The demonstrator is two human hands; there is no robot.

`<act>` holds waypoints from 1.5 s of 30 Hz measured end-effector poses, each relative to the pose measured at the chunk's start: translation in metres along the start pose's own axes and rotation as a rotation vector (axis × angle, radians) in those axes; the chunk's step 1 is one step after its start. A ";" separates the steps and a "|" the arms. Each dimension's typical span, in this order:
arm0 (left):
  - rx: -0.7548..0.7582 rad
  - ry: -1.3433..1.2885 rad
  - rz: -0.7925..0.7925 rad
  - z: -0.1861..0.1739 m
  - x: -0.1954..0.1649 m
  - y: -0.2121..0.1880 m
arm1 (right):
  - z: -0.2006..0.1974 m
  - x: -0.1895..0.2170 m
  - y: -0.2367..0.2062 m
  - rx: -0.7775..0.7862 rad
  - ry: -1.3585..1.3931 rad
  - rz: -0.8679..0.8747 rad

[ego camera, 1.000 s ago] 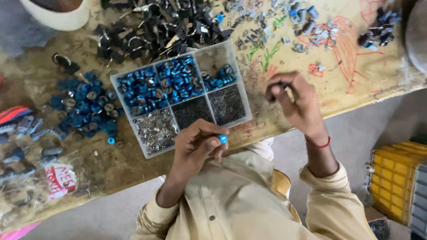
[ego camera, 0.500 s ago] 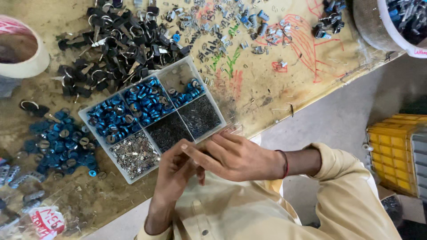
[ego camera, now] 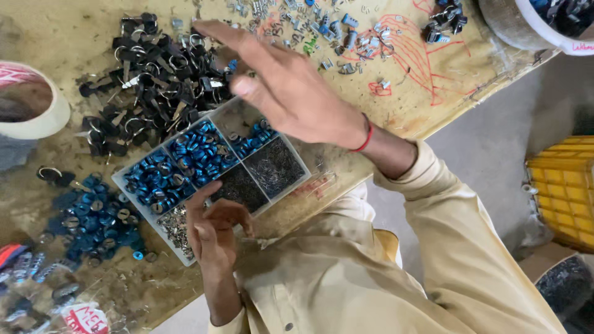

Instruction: The person sits at a workbench assembling padlock components. They pick small blue circular lock covers and metal parts from a compartment box and piles on the table, fit them onto lock bodies by hand one at a time, and place finished assemblies aside, occasionally reaching across the table for parts.

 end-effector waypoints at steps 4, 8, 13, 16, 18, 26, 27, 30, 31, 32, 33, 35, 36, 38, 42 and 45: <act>0.054 0.039 0.048 -0.006 0.001 -0.002 | -0.047 -0.069 -0.055 -0.069 -0.142 0.223; 0.184 0.132 0.015 -0.007 0.006 0.000 | -0.124 -0.146 -0.137 -0.077 -0.689 0.446; 0.288 0.078 -0.132 0.001 0.003 0.012 | -0.161 -0.202 -0.214 0.026 -0.500 0.611; 0.273 0.184 -0.160 0.004 -0.003 0.021 | -0.177 -0.208 -0.212 0.014 -0.562 0.643; 0.270 0.116 -0.140 0.007 -0.007 0.022 | -0.185 -0.203 -0.203 -0.077 -0.438 0.679; 0.254 0.113 -0.100 0.010 -0.016 0.019 | -0.171 -0.148 -0.143 -0.402 -0.088 0.405; 0.259 0.125 -0.084 0.012 -0.020 0.020 | -0.163 -0.141 -0.139 -0.458 0.154 0.446; 0.232 0.105 -0.076 0.022 -0.035 0.023 | -0.110 -0.101 -0.117 -0.542 0.801 0.391; 0.214 0.087 -0.082 0.028 -0.039 0.023 | -0.085 -0.083 -0.106 -0.513 1.052 0.359; 0.215 0.110 -0.090 0.033 -0.044 0.022 | -0.055 -0.059 -0.104 -0.446 1.111 0.418; 0.217 0.134 -0.097 0.037 -0.048 0.021 | -0.028 -0.035 -0.099 -0.208 1.005 0.546; 0.175 0.204 -0.114 0.040 -0.056 0.019 | 0.018 0.026 -0.077 0.161 0.605 0.149; 0.130 0.250 -0.128 0.040 -0.059 0.017 | 0.032 0.051 -0.070 0.249 0.542 -0.006; 0.075 0.310 -0.127 0.035 -0.065 0.014 | 0.042 0.071 -0.056 0.315 0.428 0.079; 0.048 0.376 -0.194 0.020 -0.071 0.005 | 0.045 0.095 -0.038 0.410 0.335 0.104; 0.045 0.466 -0.181 0.013 -0.074 0.005 | 0.045 0.104 -0.036 0.477 0.231 0.078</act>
Point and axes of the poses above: each hand's wrist, its own y-axis towards the middle knuckle, its own z-axis out of the palm, x = y × z, the point moved 5 cm from there along y, towards the middle knuckle, and after that the axes turned 13 degrees about y, right-handed, at the moved point
